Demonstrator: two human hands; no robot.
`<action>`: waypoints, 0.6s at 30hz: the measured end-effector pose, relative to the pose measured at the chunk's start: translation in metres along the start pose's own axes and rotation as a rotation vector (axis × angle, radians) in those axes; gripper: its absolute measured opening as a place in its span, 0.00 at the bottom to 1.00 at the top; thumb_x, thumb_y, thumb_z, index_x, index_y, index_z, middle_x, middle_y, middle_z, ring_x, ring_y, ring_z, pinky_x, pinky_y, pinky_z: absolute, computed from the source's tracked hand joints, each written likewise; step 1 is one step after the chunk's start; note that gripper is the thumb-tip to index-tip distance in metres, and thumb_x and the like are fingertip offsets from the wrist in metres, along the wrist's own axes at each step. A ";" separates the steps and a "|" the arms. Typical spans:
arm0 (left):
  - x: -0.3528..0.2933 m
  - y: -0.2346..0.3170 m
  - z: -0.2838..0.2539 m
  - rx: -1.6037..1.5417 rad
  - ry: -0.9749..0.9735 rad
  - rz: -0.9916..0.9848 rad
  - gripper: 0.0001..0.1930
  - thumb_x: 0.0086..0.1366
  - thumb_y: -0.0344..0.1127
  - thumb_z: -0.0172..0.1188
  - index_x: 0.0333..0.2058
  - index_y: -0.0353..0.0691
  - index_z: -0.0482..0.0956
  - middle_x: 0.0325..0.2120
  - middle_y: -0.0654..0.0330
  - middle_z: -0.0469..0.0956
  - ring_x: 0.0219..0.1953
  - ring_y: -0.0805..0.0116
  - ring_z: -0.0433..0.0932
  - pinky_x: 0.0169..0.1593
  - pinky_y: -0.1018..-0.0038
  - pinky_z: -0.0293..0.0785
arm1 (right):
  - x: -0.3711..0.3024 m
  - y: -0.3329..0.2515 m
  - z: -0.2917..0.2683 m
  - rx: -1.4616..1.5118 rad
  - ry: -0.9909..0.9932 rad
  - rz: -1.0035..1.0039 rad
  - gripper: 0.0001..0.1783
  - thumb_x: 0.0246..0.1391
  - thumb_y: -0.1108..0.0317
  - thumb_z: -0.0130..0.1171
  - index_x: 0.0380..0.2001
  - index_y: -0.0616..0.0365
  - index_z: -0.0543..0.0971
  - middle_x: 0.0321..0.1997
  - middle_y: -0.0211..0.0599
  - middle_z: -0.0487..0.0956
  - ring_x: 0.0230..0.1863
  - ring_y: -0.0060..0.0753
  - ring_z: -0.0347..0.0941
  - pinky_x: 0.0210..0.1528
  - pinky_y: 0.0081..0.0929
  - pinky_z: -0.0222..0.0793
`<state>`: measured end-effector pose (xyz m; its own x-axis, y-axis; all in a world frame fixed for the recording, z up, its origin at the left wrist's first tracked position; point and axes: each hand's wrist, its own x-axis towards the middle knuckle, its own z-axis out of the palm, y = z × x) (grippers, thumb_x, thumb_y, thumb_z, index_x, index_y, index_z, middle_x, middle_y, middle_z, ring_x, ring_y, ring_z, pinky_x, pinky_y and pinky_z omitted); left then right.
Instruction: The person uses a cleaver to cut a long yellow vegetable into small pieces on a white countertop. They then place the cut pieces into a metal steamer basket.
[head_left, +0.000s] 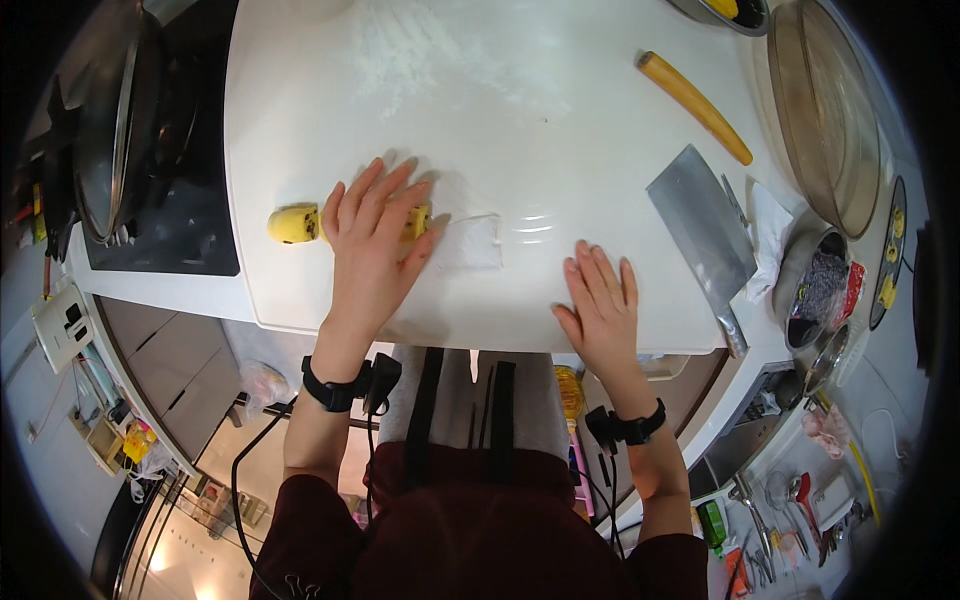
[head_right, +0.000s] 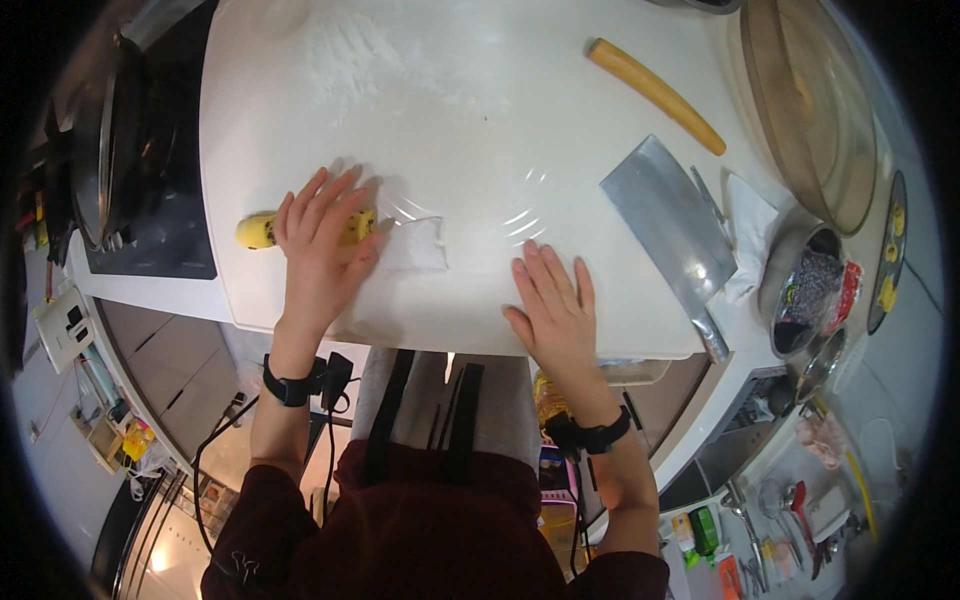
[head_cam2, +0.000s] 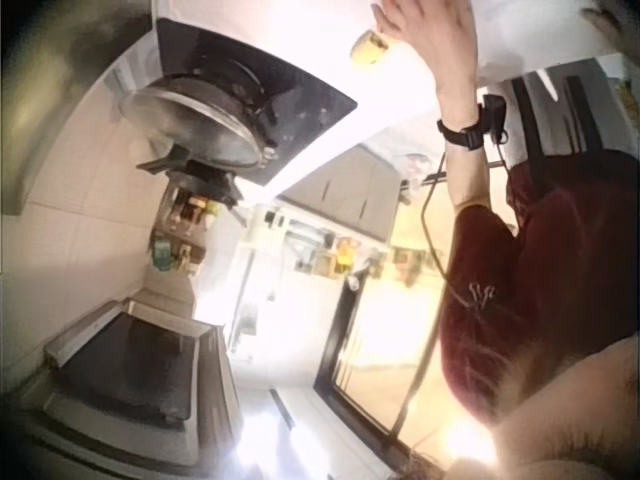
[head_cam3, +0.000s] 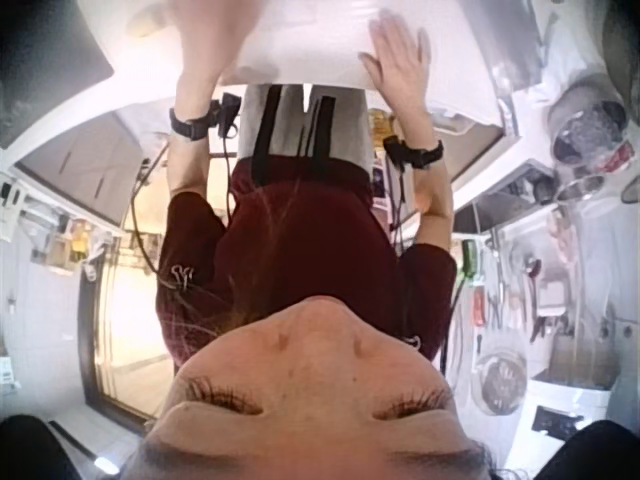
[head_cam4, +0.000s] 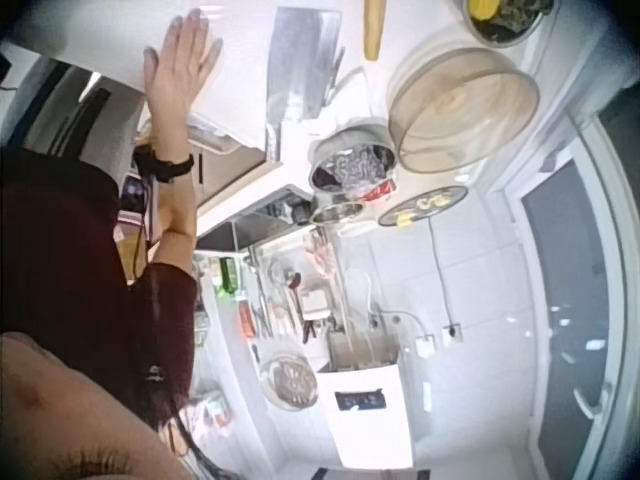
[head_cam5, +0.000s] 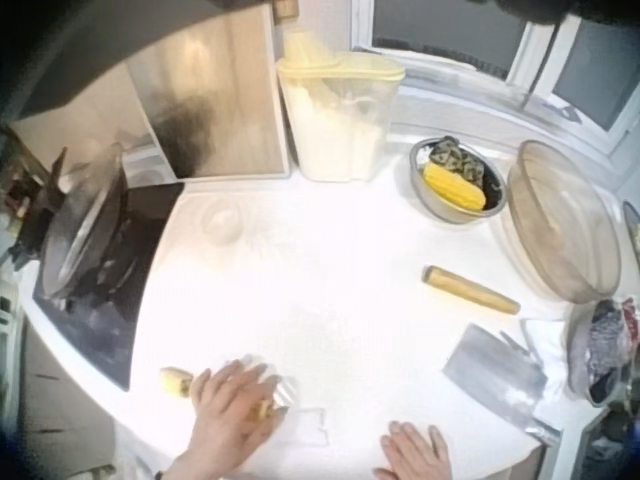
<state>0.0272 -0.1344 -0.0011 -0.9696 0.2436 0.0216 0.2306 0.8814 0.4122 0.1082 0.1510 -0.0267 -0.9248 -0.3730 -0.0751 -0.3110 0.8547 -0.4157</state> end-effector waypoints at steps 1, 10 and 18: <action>-0.001 -0.003 -0.001 -0.011 0.001 -0.015 0.25 0.54 0.36 0.68 0.52 0.46 0.76 0.60 0.61 0.70 0.66 0.56 0.60 0.68 0.53 0.46 | -0.003 0.002 0.000 -0.013 0.036 0.002 0.31 0.53 0.58 0.62 0.59 0.60 0.71 0.69 0.42 0.65 0.71 0.42 0.57 0.72 0.50 0.43; -0.019 -0.047 -0.031 -0.002 0.014 -0.079 0.38 0.47 0.45 0.75 0.57 0.44 0.72 0.62 0.58 0.67 0.67 0.51 0.58 0.68 0.52 0.47 | 0.026 -0.016 -0.002 0.146 0.155 -0.006 0.32 0.44 0.63 0.70 0.54 0.60 0.74 0.64 0.45 0.69 0.64 0.48 0.64 0.68 0.52 0.52; -0.029 -0.099 -0.056 -0.110 -0.054 -0.103 0.40 0.44 0.35 0.76 0.58 0.41 0.70 0.63 0.56 0.65 0.66 0.51 0.60 0.65 0.60 0.62 | 0.118 -0.094 0.004 0.369 0.064 -0.160 0.42 0.37 0.64 0.75 0.57 0.62 0.70 0.66 0.46 0.66 0.63 0.50 0.65 0.65 0.46 0.58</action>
<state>0.0276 -0.2511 0.0082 -0.9814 0.1776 -0.0735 0.1166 0.8542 0.5067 0.0294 0.0256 0.0000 -0.8864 -0.4577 0.0690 -0.3636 0.5964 -0.7156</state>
